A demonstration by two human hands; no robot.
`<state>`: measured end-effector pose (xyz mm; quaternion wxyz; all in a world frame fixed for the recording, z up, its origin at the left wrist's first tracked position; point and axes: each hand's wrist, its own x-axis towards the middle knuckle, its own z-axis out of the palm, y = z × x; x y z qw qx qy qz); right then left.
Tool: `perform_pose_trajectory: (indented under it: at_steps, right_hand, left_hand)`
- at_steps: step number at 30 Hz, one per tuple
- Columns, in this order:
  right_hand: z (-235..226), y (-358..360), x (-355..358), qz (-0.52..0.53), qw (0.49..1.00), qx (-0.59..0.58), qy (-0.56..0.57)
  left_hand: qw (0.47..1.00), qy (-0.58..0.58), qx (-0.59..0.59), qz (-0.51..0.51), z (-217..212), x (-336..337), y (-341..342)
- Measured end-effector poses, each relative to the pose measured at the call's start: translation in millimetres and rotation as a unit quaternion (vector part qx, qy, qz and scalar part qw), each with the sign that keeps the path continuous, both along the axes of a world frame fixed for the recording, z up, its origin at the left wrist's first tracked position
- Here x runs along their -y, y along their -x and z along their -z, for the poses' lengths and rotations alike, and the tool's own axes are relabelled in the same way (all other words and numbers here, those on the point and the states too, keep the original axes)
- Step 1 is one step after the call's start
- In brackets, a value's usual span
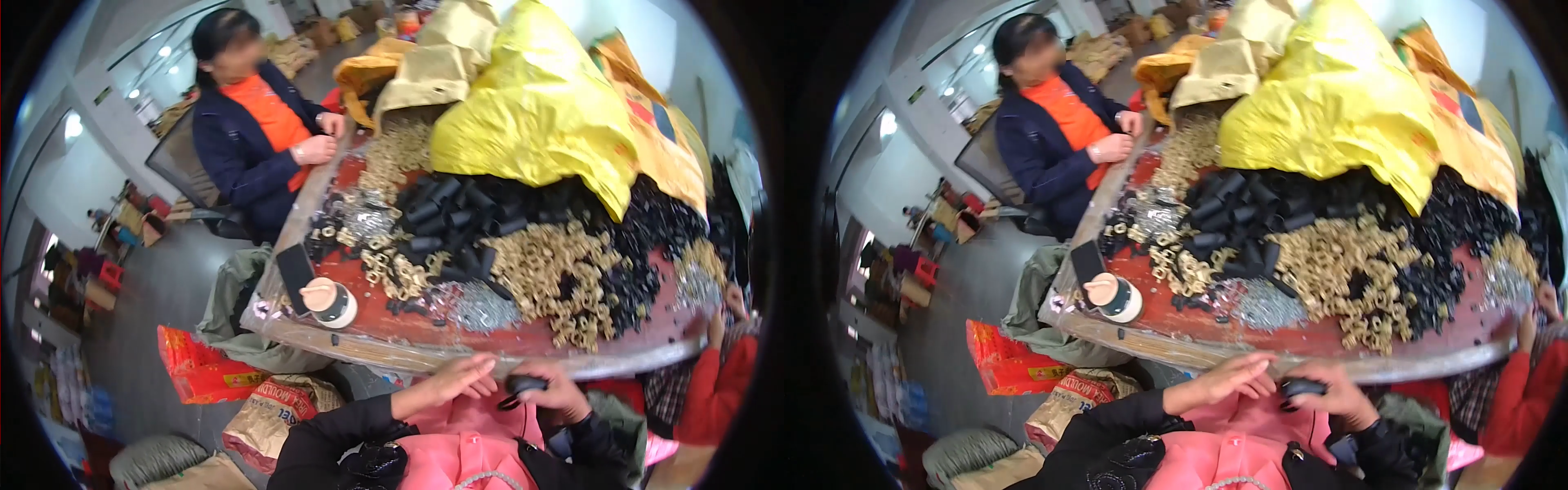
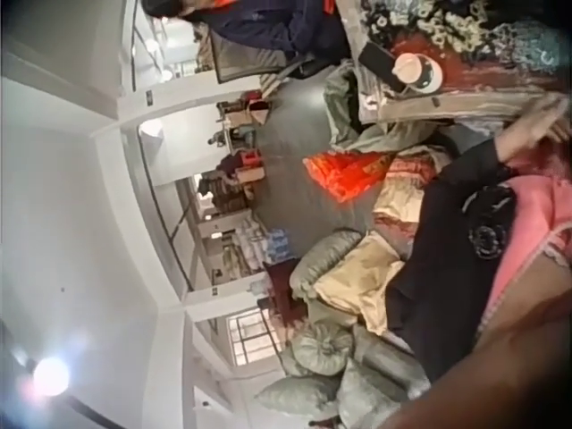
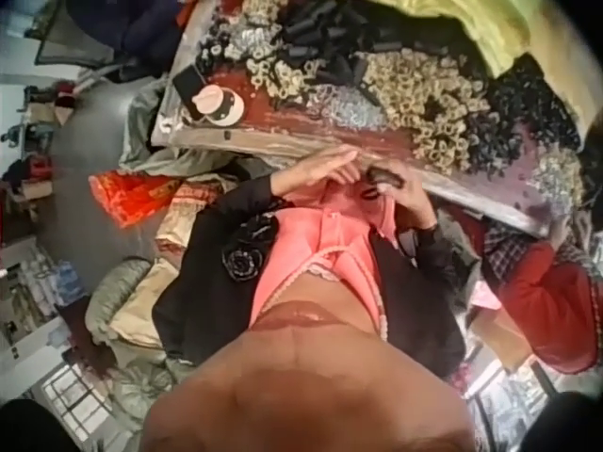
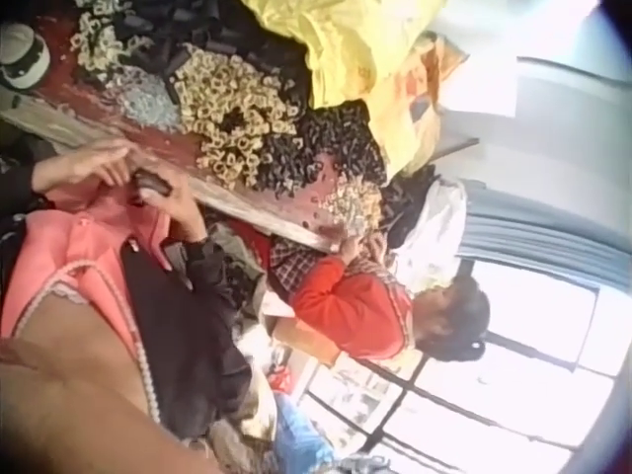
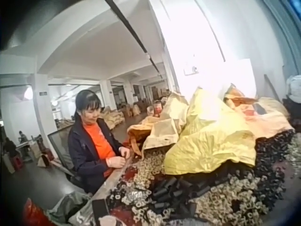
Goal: The person assembles components by hand, picking up a black plastic housing and inserting a small metal pin and a beige plastic clip into it. They align the parts and press them together before placing the completed assembly onto the table.
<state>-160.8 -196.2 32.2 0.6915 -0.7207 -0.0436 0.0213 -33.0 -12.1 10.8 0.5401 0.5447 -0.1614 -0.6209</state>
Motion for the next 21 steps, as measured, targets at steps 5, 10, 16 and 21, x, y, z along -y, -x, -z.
perform_pose_trajectory:
  at_steps: [5, 10, 16, 21]
  right_hand:
    - [-2, 103, 47, 0.236, 0.964, -0.109, -0.061]
    - [19, 233, 66, 0.345, 0.885, -0.311, 0.027]
    - [75, 309, 46, 0.228, 0.687, -0.451, 0.523]
    - [72, 238, 66, 0.249, 0.821, -0.418, 0.298]
  left_hand:
    - [0.999, 0.049, 0.013, 0.012, 10, -2, 0]
    - [0.996, 0.068, -0.002, 0.059, 34, 7, 8]
    - [0.996, 0.067, -0.023, 0.051, 32, 9, 11]
    - [0.998, 0.053, 0.010, 0.026, 25, -1, 11]
